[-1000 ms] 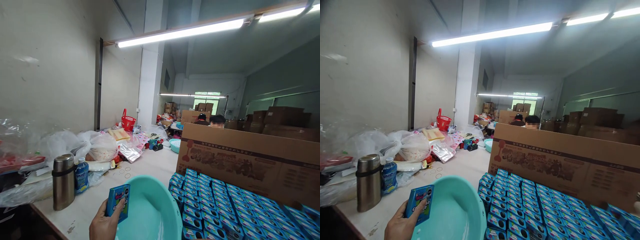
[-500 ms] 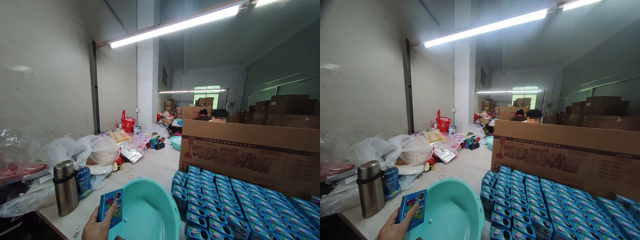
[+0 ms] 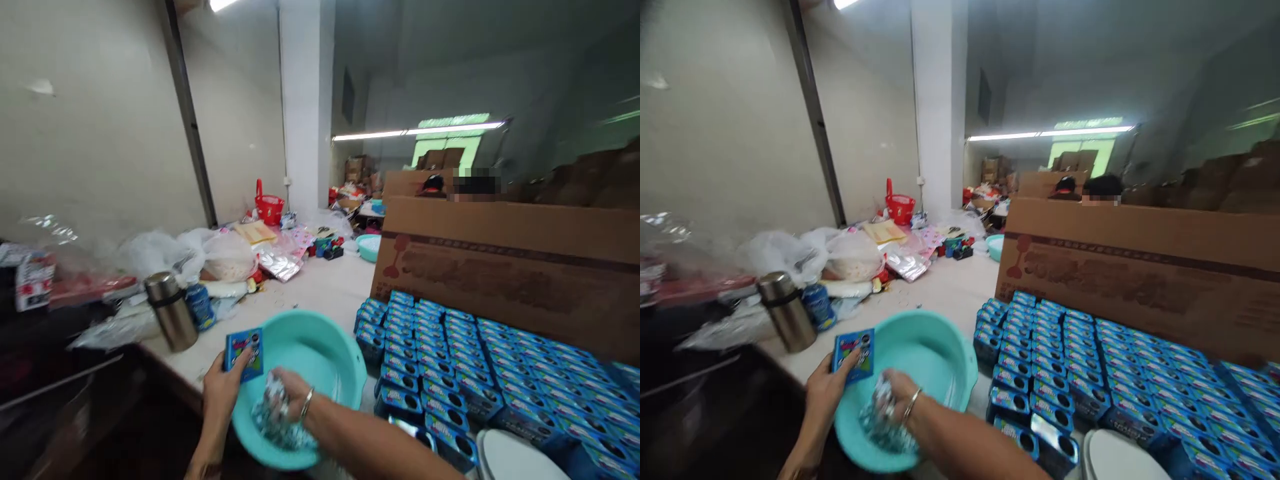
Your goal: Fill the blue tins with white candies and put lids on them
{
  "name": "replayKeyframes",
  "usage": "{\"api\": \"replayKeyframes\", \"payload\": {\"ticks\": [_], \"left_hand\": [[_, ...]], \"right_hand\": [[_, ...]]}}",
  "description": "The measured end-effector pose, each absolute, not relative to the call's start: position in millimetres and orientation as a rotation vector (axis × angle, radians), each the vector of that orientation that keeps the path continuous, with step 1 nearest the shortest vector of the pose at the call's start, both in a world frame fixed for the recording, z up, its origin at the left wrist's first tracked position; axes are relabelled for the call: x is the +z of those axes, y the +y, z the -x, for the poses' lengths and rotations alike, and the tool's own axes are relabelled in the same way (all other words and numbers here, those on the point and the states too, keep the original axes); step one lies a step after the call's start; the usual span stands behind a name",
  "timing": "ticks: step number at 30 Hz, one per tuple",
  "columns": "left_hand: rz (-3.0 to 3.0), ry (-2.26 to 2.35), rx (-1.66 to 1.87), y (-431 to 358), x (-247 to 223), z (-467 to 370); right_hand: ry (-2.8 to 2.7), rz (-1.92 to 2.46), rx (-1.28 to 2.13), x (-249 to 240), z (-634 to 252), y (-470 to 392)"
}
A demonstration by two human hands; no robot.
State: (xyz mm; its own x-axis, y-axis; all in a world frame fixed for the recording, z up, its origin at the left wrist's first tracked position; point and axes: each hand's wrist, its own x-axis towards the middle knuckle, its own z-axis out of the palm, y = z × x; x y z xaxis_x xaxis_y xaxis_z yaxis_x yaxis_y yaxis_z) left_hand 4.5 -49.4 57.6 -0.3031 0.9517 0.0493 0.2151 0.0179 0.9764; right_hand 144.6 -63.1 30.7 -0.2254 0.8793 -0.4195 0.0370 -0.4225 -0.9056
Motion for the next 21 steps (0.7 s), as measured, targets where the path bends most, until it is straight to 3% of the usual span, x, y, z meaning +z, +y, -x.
{"api": "replayKeyframes", "payload": {"ticks": [3,8,16,21], "left_hand": [[-1.226,1.469,1.398,-52,49,-3],[-1.538,1.494,1.430,-70,58,-11],[-1.975,1.494,0.941,-97,79,-56],[-2.039,1.554,0.822,-97,77,-71]], "right_hand": [[-0.376,1.033,2.030,53,-175,-66],[0.063,0.753,1.837,80,-215,-64],[-0.080,0.688,1.270,103,-217,-56],[-0.311,0.707,1.063,100,-203,-60]]}}
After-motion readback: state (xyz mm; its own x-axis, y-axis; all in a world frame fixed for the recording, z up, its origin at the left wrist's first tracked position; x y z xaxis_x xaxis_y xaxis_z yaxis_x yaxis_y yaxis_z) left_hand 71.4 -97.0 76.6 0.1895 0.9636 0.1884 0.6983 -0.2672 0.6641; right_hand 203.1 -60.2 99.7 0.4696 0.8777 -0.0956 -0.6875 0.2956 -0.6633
